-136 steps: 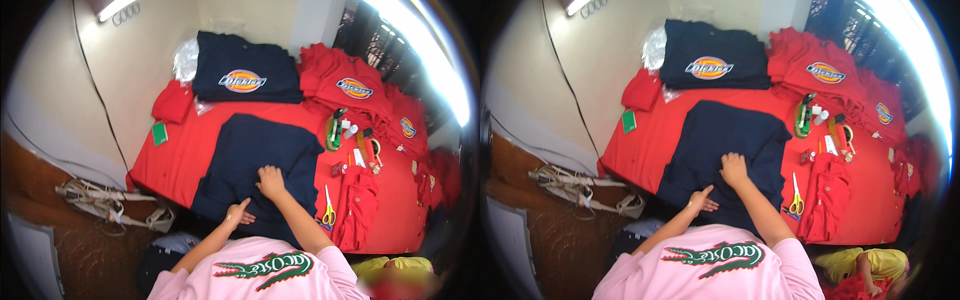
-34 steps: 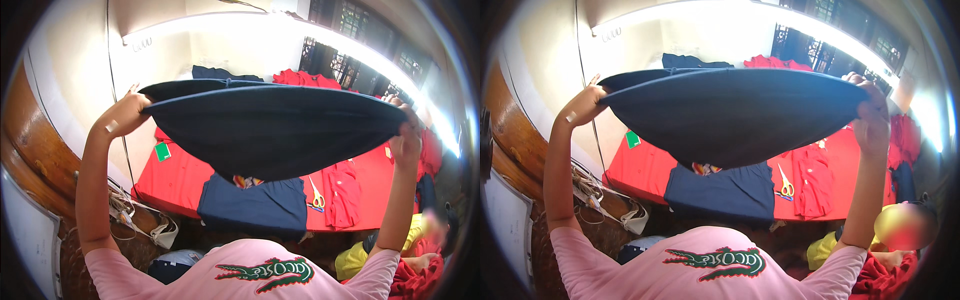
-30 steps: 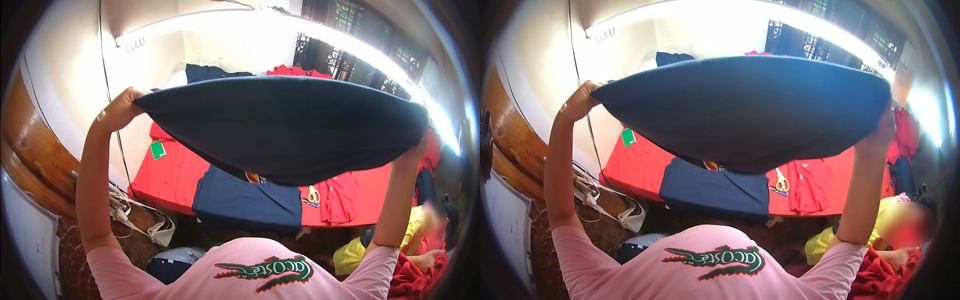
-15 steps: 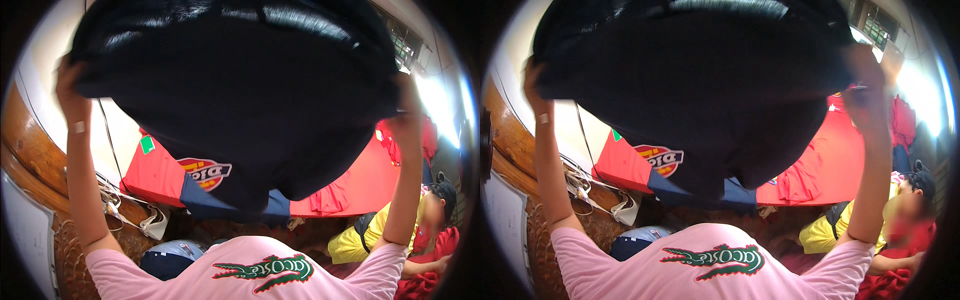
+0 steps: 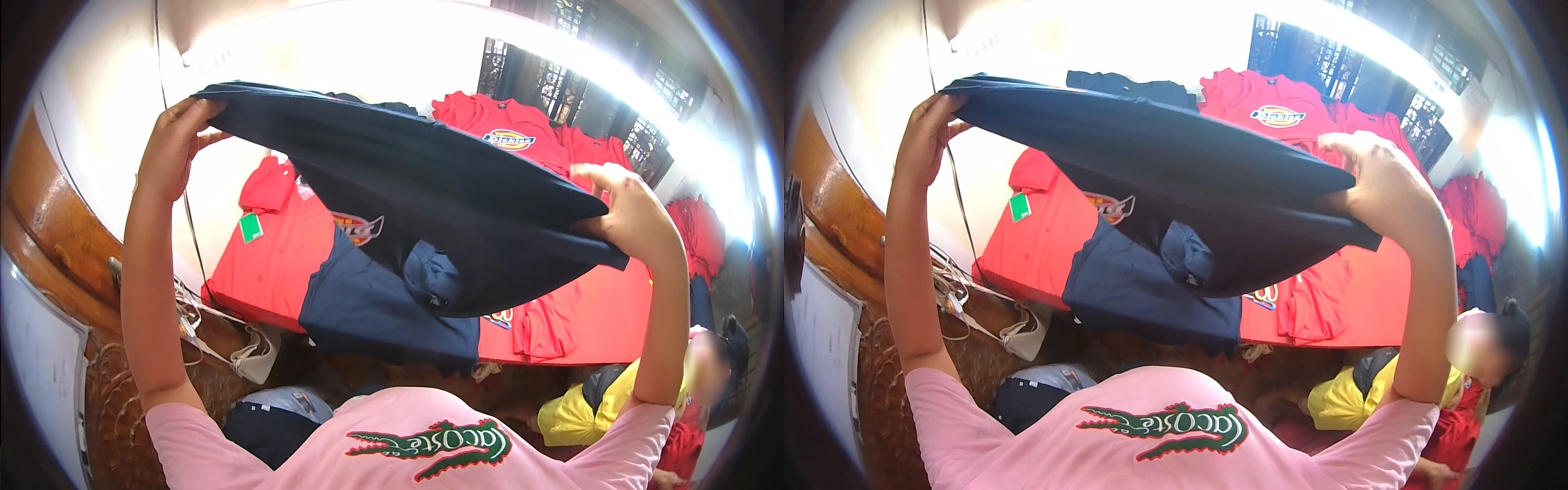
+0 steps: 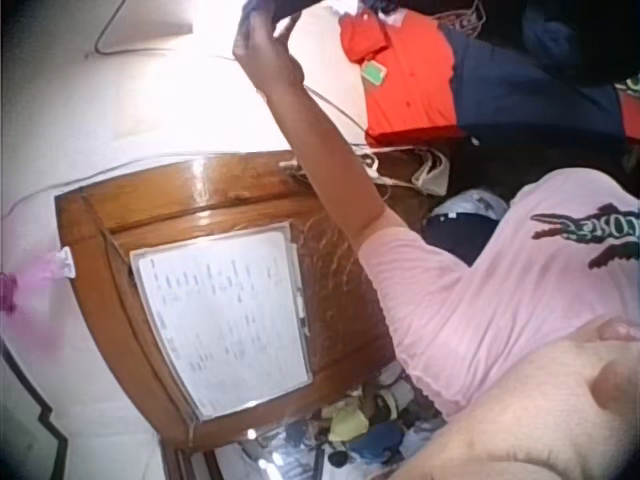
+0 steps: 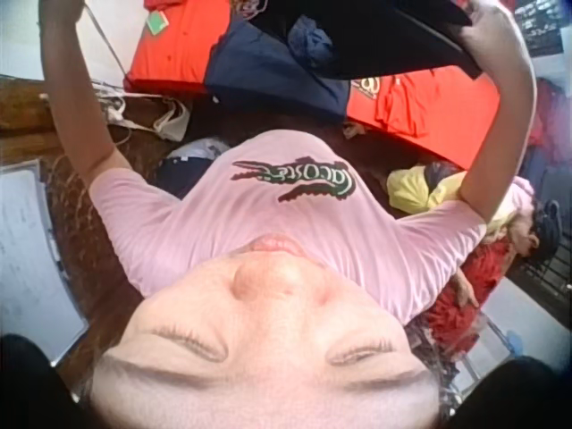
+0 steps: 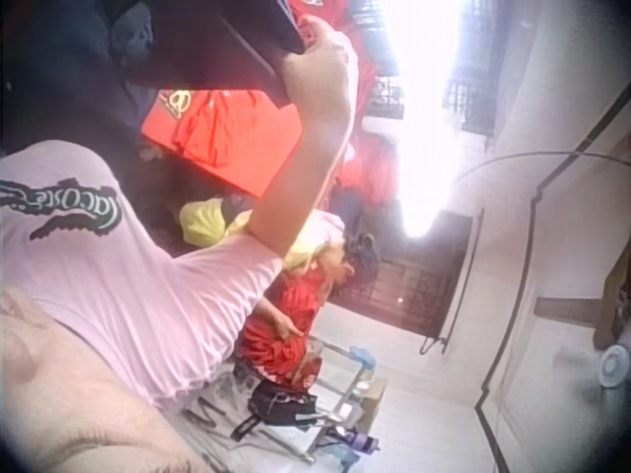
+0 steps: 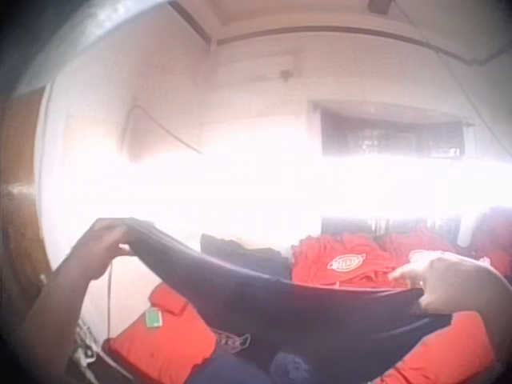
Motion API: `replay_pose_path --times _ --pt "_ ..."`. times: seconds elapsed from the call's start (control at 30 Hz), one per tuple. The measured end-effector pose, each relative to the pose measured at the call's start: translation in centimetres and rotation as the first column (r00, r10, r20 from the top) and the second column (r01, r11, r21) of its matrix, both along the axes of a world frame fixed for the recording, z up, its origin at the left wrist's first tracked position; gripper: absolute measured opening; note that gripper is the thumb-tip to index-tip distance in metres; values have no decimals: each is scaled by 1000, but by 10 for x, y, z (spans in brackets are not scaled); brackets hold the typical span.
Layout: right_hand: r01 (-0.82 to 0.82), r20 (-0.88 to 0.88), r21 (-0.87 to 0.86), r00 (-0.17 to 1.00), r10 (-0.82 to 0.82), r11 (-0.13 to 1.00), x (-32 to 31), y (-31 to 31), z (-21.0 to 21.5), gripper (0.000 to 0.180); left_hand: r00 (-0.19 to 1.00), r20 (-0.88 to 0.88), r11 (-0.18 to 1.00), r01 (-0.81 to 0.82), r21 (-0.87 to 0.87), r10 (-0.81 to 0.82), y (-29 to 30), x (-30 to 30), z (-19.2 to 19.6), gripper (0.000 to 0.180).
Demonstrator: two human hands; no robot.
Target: The person picks up a dark blue tank top, spreads it across a red table to examine the seams and logo, trims loose threads using shears, and سپس repeats the process with additional shirts before stacking them.
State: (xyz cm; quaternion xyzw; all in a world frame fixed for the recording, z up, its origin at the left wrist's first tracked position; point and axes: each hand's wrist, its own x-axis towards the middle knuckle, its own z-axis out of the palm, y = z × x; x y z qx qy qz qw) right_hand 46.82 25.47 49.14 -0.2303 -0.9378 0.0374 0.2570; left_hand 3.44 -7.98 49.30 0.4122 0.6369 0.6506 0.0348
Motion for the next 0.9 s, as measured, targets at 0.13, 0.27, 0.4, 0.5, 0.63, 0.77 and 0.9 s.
replay_pose_path --times 0.13,0.27,0.4,0.5,0.63,0.77,0.9 --pt "12 -224 -292 971 -81 956 -6 32 9 18 994 -66 996 -84 15 84 6 0 9 34" --pt "-103 -391 -395 918 -66 913 -21 98 9 17 957 -14 956 291 42 -291 15 -32 -3 41" --pt "154 -251 39 958 -139 987 -88 168 -52 16 729 -669 690 -409 -596 -145 70 -96 -48 44" --pt "144 -543 116 838 -59 983 -126 191 -71 24 544 -814 920 -392 -30 205 83 -133 -58 36" --pt "-477 -817 -452 560 -136 754 -122 159 -49 39 488 -707 835 -478 274 512 73 -87 -62 20" --pt "-564 -774 -447 633 15 695 -97 123 -95 31 554 -595 807 -484 339 583 33 -82 -167 32" --pt "-268 -519 -672 835 -182 690 -75 73 -206 29 812 -456 928 -356 107 364 7 -51 -296 38"
